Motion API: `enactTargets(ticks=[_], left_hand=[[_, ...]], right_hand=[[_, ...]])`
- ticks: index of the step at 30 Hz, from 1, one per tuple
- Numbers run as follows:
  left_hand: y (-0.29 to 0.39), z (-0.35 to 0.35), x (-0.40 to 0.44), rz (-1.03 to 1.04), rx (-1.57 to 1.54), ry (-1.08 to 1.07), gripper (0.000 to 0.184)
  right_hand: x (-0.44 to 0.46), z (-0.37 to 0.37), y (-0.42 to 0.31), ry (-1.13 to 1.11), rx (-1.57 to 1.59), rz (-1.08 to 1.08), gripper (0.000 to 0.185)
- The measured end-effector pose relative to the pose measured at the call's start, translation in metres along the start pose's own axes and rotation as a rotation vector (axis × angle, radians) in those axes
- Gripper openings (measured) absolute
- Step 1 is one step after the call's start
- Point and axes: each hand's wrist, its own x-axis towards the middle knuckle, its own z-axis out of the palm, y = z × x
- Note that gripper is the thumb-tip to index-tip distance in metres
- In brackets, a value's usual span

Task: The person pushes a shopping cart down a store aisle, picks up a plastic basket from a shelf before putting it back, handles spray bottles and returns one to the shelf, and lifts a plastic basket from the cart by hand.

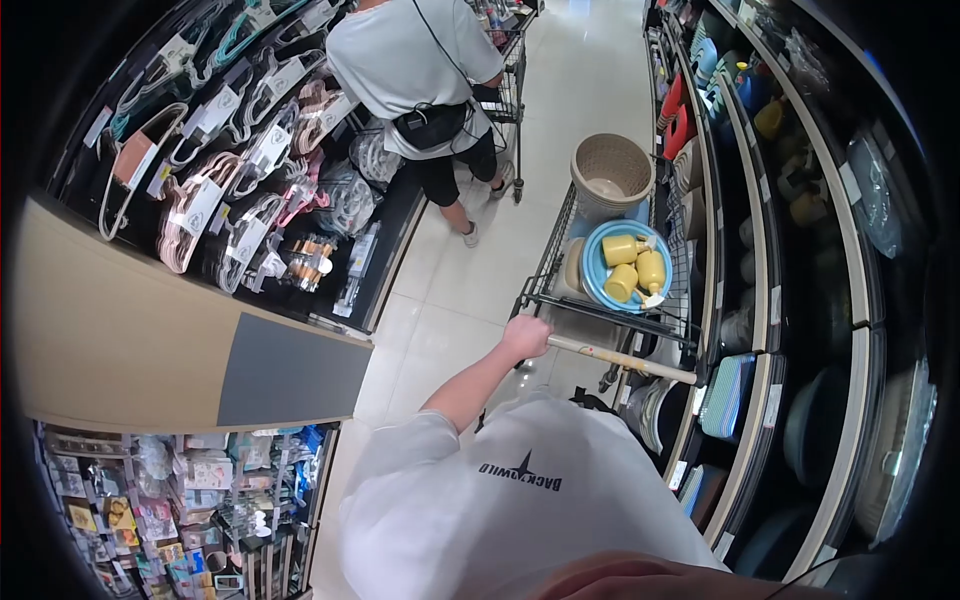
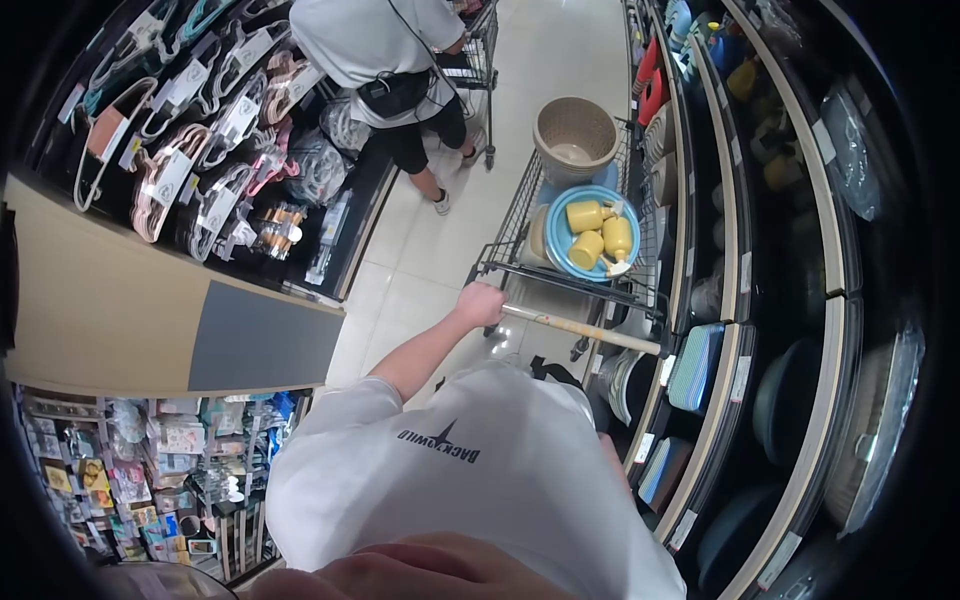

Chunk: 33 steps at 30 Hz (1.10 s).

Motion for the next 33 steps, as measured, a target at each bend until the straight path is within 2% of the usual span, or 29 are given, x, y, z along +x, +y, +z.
enactTargets(ticks=[2, 10, 16, 21, 33], left_hand=[[-0.011, 0.005, 0.029, 0.065, 0.013, -0.005, 0.014], [-0.023, -0.025, 0.141, -0.021, 0.054, 0.048, 0.014], [-0.029, -0.037, 0.211, -0.038, 0.055, 0.046, 0.015], [-0.024, -0.054, 0.267, -0.086, 0.036, 0.000, 0.016], [-0.063, -0.097, 0.371, -0.090, 0.052, -0.033, 0.016]], right_hand=[[0.027, -0.001, -0.004, -0.046, 0.017, 0.001, 0.023], [0.214, -0.086, -0.064, -0.425, -0.104, -0.192, 0.024], [0.320, -0.132, -0.115, -0.624, -0.147, -0.241, 0.024], [0.393, -0.182, -0.158, -0.727, -0.156, -0.239, 0.025], [0.496, -0.233, -0.252, -0.827, 0.096, -0.076, 0.026]])
